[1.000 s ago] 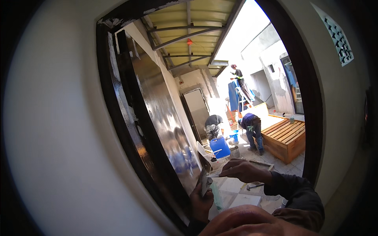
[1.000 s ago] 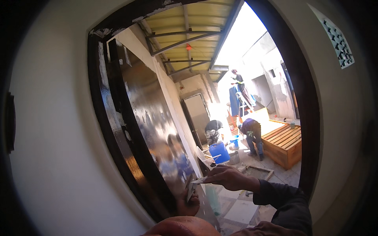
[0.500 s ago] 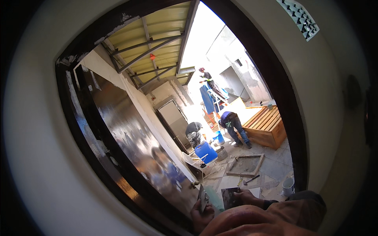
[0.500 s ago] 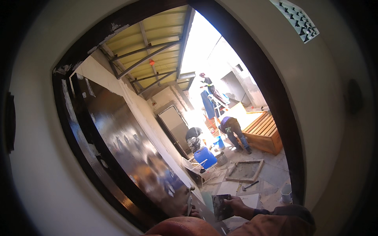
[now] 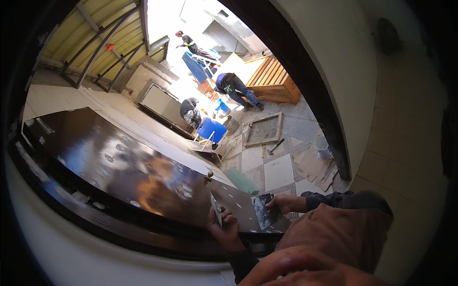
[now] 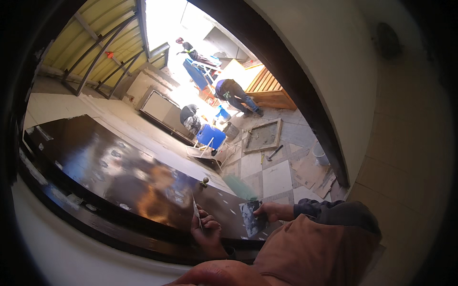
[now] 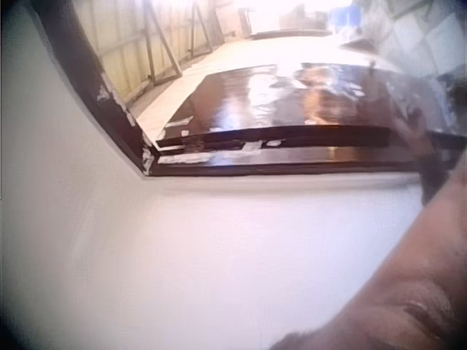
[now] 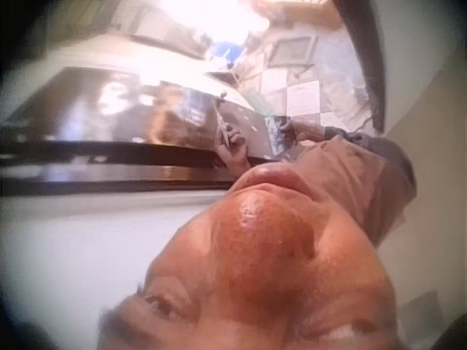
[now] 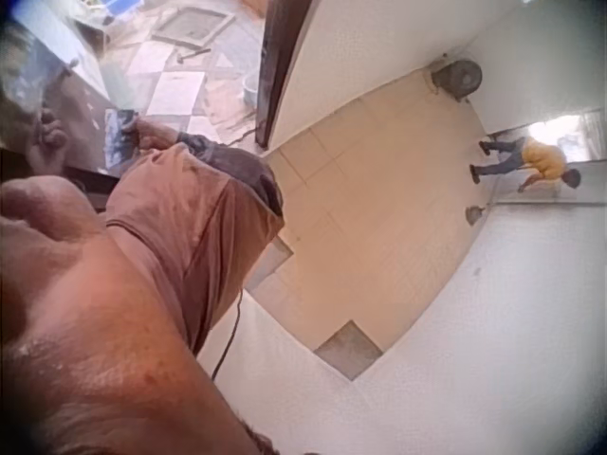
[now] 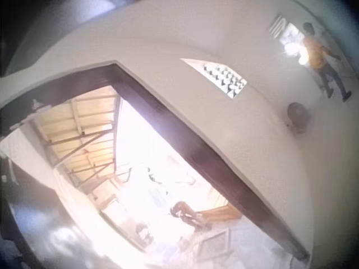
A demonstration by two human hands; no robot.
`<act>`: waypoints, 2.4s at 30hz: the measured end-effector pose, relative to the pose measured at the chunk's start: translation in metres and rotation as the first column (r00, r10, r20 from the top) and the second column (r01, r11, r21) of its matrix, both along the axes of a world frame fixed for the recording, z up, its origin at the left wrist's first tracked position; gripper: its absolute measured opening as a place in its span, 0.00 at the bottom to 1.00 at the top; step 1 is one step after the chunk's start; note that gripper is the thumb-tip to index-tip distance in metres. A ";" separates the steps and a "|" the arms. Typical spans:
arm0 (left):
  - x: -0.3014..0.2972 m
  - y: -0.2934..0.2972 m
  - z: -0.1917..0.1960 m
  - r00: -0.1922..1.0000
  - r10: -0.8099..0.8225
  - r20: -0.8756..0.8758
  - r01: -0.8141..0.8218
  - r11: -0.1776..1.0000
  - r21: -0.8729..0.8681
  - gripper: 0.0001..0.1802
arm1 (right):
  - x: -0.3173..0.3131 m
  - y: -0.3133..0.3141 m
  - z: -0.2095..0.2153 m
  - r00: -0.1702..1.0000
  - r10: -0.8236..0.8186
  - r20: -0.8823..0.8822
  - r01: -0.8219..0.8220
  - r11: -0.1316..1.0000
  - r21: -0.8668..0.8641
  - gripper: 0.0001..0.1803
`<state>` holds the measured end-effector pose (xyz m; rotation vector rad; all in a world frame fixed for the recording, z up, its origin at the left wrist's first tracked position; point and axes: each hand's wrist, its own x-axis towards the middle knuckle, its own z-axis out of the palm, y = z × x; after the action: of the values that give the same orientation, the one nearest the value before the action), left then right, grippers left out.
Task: The person applies plaster to a wall using a trowel and a hawk. They repeatedly scoop plaster from a bucket, spread it onto the hawk, and smooth it onto the wall surface.
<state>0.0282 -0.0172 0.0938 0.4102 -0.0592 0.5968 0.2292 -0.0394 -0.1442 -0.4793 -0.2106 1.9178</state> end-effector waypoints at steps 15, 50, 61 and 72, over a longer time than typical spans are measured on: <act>-0.028 -0.031 -0.031 0.959 0.163 -0.232 -0.189 0.977 -0.097 0.20 | 0.024 -0.025 -0.031 0.973 -0.217 -0.080 0.190 0.948 -0.255 0.07; -0.012 -0.001 -0.113 0.816 0.255 -0.518 -0.331 0.942 -0.058 0.18 | 0.097 -0.032 -0.072 0.898 -0.393 0.200 0.439 0.841 -0.318 0.10; -0.002 -0.031 -0.081 0.855 0.313 -0.413 -0.405 0.901 -0.156 0.17 | 0.062 0.042 -0.026 0.968 0.012 0.252 0.042 0.978 -0.206 0.12; 0.010 -0.059 -0.062 0.768 0.479 -0.426 -0.592 0.785 -0.184 0.17 | 0.063 0.087 0.046 0.884 0.166 0.437 -0.078 0.974 -0.211 0.13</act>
<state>0.0385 -0.0760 0.0317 0.2170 0.5240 1.0834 0.2920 0.0474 -0.0983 -1.0676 -0.3714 1.9332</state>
